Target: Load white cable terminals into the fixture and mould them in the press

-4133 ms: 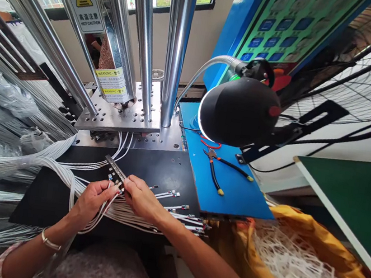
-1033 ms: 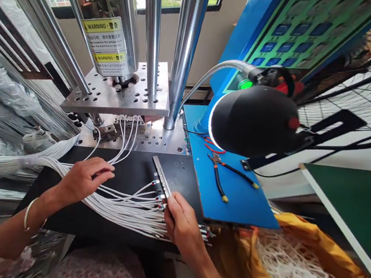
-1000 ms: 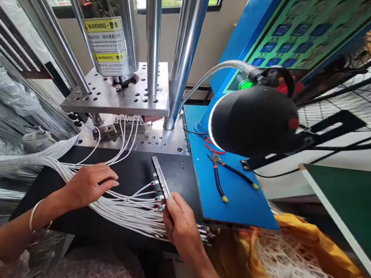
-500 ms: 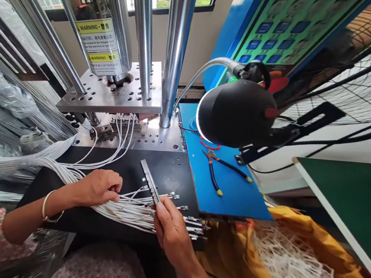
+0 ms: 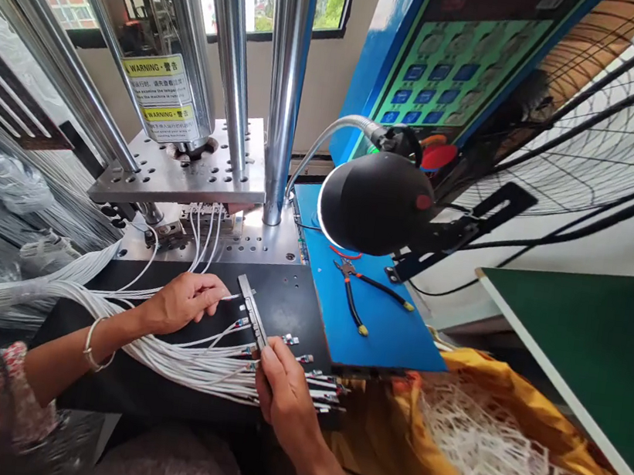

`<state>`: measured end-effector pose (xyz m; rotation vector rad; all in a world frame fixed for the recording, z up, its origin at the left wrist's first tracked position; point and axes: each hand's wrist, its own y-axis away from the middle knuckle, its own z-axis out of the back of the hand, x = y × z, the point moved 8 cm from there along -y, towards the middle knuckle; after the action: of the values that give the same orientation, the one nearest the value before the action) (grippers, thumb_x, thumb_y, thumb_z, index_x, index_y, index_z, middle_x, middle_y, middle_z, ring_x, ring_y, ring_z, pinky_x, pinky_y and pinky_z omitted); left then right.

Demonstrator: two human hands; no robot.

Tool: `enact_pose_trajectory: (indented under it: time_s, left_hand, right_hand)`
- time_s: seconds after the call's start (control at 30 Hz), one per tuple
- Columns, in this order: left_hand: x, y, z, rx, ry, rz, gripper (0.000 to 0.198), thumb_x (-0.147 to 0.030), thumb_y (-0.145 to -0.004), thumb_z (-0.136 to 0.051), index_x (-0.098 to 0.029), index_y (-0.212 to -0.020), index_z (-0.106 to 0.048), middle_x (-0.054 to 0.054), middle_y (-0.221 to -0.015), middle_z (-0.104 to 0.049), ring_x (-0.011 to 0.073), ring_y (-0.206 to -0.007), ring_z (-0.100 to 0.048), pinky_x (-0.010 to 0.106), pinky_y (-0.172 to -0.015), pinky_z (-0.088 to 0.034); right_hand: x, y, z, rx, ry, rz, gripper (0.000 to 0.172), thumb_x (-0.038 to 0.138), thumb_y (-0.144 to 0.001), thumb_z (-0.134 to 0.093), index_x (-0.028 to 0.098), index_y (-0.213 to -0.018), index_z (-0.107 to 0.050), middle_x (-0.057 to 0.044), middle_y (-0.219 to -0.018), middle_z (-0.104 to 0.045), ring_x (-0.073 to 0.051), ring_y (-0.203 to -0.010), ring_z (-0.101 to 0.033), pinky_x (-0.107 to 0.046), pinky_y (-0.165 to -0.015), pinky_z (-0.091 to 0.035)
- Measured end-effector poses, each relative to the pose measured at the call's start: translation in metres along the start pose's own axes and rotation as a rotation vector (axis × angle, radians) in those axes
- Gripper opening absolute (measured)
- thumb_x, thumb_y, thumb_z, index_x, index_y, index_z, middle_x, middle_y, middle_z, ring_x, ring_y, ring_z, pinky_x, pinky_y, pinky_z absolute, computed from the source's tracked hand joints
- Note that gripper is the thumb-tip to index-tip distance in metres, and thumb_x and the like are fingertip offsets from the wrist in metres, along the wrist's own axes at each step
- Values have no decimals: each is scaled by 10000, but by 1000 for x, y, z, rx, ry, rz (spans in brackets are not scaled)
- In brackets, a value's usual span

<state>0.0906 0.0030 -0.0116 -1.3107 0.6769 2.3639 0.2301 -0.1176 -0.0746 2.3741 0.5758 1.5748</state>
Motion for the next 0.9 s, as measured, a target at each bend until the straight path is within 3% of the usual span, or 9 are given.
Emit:
enact_pose_trajectory:
  time_s: [0.1,0.17,0.27,0.33,0.47,0.57,0.77,0.9]
  left_hand:
    - [4,-28,-10,-10,151,89,312,-451,-880,-555,-161,-768,-593,-27,-632,-562,72,-468,-459,189,-442,-335]
    - [11,-39,-18,82,305,178,325,-451,-843,-609,-155,-717,-564,-30,-611,-525,61,-447,-426,174,-396,-287]
    - [18,-34,-28,265,570,291,274,-385,-783,-706,-126,-775,-615,-50,-596,-457,39,-438,-376,149,-376,-229]
    - [23,-18,-27,278,709,349,286,-337,-764,-737,-102,-907,-659,-48,-643,-471,5,-418,-296,136,-365,-168]
    - [34,19,-28,122,812,367,402,-449,-867,-625,-122,-1099,-627,-38,-651,-520,1,-376,-190,151,-333,-99]
    - [36,35,-32,-11,758,295,433,-521,-909,-533,-136,-1095,-604,-57,-542,-495,26,-340,-211,165,-320,-119]
    - [38,34,-25,-220,695,237,486,-570,-905,-489,-125,-1059,-607,-77,-462,-442,43,-328,-208,168,-320,-131]
    - [40,31,-21,-220,720,226,437,-506,-849,-609,-127,-1066,-593,-27,-686,-578,16,-379,-258,157,-344,-148]
  right_hand:
    - [0,-2,2,-14,-8,19,423,633,-863,-535,238,-781,-407,92,-523,-262,-61,-393,-167,-208,-366,-123]
    - [0,-2,3,-13,-6,20,426,634,-873,-522,238,-777,-399,97,-515,-253,-58,-386,-156,-204,-362,-115]
    - [0,-2,4,-4,-17,17,432,645,-885,-497,236,-784,-400,102,-509,-240,-57,-388,-144,-200,-358,-107]
    - [-1,-2,4,0,-25,19,429,641,-887,-499,231,-794,-412,100,-522,-259,-55,-393,-162,-197,-360,-118]
    - [-1,-6,2,4,-26,31,424,622,-892,-514,220,-788,-427,96,-536,-295,-48,-402,-183,-192,-369,-150]
    - [-1,-10,-3,32,-26,31,402,600,-901,-518,219,-799,-440,92,-546,-296,-52,-416,-180,-196,-379,-155]
    - [3,-10,-14,71,42,40,391,577,-931,-486,213,-795,-443,79,-587,-287,-67,-461,-197,-212,-414,-160]
    - [7,-7,-14,63,105,71,394,578,-944,-457,215,-792,-442,81,-566,-284,-73,-455,-208,-221,-416,-166]
